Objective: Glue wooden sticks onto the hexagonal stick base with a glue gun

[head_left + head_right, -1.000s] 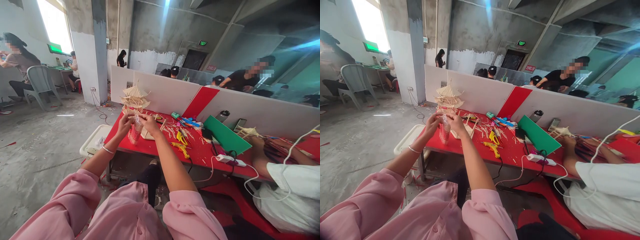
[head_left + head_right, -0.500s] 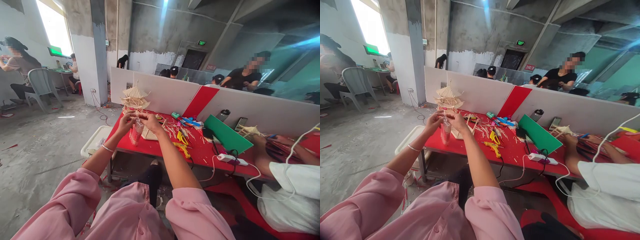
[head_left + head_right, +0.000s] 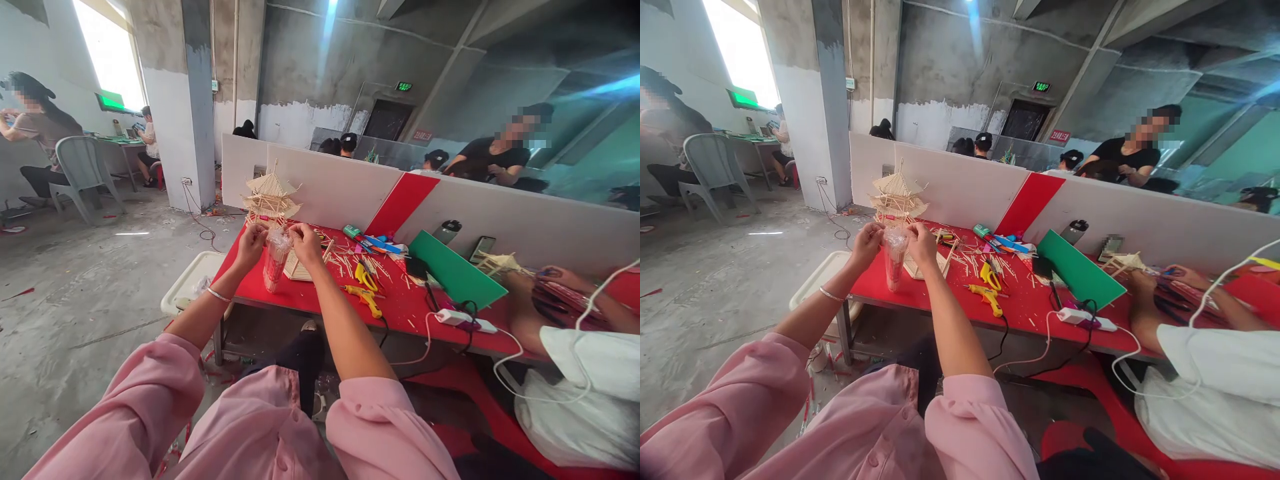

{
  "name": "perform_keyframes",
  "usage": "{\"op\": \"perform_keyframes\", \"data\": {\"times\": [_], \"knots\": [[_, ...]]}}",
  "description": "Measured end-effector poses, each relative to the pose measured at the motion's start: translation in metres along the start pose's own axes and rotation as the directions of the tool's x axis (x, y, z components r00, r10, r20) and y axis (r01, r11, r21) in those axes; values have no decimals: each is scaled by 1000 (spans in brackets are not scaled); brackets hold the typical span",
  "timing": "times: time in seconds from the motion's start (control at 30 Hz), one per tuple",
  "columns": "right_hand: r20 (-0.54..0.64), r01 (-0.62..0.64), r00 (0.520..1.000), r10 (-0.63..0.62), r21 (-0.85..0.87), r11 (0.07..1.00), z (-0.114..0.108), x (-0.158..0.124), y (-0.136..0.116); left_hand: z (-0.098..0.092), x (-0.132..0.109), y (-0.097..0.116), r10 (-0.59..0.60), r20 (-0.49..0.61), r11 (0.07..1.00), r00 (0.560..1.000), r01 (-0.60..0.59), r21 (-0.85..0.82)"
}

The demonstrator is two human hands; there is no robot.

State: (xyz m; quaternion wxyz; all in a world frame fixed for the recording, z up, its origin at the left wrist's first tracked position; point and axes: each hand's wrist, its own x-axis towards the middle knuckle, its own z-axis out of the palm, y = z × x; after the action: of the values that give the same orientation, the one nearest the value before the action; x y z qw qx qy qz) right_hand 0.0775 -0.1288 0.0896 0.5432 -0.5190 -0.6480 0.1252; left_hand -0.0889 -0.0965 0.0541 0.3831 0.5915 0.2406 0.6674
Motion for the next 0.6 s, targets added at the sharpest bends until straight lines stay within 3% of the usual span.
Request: {"op": "perform_keyframes", "data": {"times": [0.13,0.23,0.37,0.43,0.53,0.6], "knots": [[72,19,997,-25,73,997,3,-2,-5,5,2,-2,-111,-9,994,994,111,-5],[111,33,993,-45,108,994,6,-4,-9,9,2,-4,-82,-56,996,995,85,36],[73,16,997,-24,116,993,11,-8,-10,11,-12,-8,10,-135,999,991,-4,46],[51,-5,999,-1,117,993,13,-10,-10,12,-23,-12,58,-20,998,998,-58,20],[46,-29,999,24,106,994,14,-12,-10,15,-38,-18,35,208,999,977,-38,11],[31,-43,999,40,80,996,12,-12,-10,18,-43,-23,3,203,998,979,-17,65]]}}
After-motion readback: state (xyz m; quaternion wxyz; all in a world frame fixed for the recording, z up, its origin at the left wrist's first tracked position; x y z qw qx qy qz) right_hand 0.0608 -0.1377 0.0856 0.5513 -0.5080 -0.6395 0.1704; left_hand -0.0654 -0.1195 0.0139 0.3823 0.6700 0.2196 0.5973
